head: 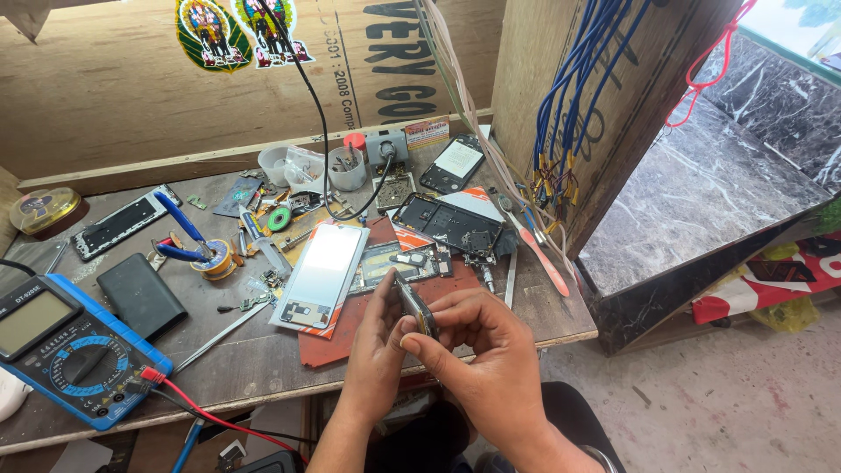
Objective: The person tests a smartphone connected to a multimeter, powers it on, then opens the phone and removes its back cover and battery. They handle the internal components, reattach the cover, and use tweezers on small parts at the workbench.
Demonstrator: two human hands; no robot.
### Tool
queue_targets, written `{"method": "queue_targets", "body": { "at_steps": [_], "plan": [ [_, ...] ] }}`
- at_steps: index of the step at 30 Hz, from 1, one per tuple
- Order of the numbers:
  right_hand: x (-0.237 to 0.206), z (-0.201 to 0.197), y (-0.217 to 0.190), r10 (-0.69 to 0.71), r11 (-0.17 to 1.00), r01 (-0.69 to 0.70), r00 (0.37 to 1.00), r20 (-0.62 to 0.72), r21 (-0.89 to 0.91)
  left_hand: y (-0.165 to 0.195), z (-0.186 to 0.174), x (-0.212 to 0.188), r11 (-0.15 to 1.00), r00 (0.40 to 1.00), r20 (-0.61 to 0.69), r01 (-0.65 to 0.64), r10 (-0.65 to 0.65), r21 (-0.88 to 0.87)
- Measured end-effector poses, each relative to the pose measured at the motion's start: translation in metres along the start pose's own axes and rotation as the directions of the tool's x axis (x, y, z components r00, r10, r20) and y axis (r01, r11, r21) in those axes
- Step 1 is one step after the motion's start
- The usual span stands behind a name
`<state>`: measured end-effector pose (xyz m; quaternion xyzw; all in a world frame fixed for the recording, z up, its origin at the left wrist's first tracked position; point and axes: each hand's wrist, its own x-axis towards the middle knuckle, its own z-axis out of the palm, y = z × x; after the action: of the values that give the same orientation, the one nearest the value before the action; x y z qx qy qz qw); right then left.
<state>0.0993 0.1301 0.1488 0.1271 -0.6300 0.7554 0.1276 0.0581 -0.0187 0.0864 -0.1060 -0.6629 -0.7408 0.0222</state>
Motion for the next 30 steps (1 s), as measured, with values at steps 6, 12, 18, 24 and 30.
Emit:
{"method": "queue_targets", "body": {
  "at_steps": [6,12,18,24,30],
  "plan": [
    [-0.0001,0.0002,-0.0026,0.016,1.000,-0.016,1.000,-0.001,-0.012,-0.0006,-0.0002,-0.0005,1.000,1.000,-0.002,0.015,-0.015,-0.007],
    [-0.0004,0.0007,-0.0025,0.019,1.000,-0.019,1.000,0.002,-0.014,-0.0010,-0.0010,-0.0012,1.000,1.000,-0.004,0.021,-0.021,-0.015],
    [-0.0025,0.0013,-0.0014,0.018,1.000,-0.018,1.000,0.005,0.013,-0.0014,-0.0010,-0.0006,0.999,1.000,0.004,0.020,-0.019,-0.042],
    [-0.0042,0.0014,-0.0002,0.021,1.000,-0.021,1.000,0.006,0.018,-0.0035,-0.0017,-0.0016,0.999,1.000,0.011,-0.008,0.008,-0.047],
    [-0.0033,0.0015,-0.0013,0.015,1.000,-0.015,1.000,0.015,0.009,-0.0007,-0.0006,-0.0015,1.000,1.000,0.006,0.009,-0.009,-0.028]
  ]
}}
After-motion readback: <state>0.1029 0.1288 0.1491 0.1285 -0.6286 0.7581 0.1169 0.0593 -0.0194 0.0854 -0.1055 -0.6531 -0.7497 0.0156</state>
